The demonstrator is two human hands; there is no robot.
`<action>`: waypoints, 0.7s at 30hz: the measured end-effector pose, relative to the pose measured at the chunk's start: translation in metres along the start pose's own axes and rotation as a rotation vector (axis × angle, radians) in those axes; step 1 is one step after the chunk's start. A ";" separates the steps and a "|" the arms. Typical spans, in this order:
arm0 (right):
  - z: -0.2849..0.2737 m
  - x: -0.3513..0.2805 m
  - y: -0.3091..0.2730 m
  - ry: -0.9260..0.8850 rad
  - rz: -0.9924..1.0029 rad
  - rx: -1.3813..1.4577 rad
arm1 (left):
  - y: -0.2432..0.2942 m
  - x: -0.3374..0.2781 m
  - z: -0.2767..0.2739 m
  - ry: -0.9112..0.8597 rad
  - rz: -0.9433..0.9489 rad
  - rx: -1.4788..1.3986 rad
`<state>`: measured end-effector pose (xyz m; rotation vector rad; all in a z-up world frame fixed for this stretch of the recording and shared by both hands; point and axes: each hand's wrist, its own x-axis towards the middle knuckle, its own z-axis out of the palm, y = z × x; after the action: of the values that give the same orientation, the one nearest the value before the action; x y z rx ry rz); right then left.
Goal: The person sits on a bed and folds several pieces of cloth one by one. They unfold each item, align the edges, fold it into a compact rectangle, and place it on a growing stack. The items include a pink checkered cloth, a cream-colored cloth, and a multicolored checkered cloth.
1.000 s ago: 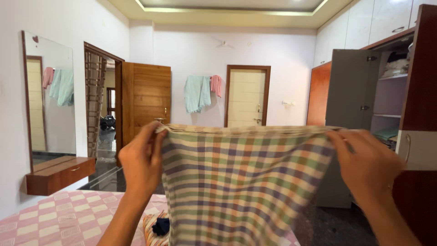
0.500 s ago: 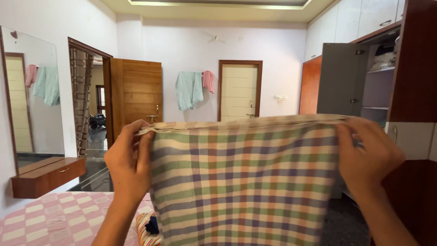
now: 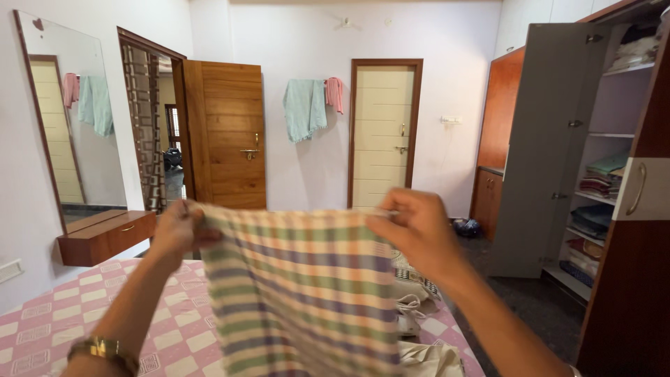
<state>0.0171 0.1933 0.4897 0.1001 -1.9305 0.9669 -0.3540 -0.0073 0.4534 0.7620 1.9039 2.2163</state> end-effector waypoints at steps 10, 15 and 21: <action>-0.051 -0.106 0.022 0.391 0.402 0.071 | -0.044 0.098 0.205 -0.124 0.534 0.012; -0.126 -0.289 0.139 0.473 0.821 0.143 | -0.241 0.002 0.362 -0.231 0.639 0.120; -0.155 -0.489 0.287 -0.053 1.652 -0.619 | -0.424 -0.271 0.349 -0.629 0.192 0.233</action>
<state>0.2727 0.3423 -0.0185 -2.0713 -2.0277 1.1776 -0.0601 0.2787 -0.0018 1.5158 1.8135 1.5616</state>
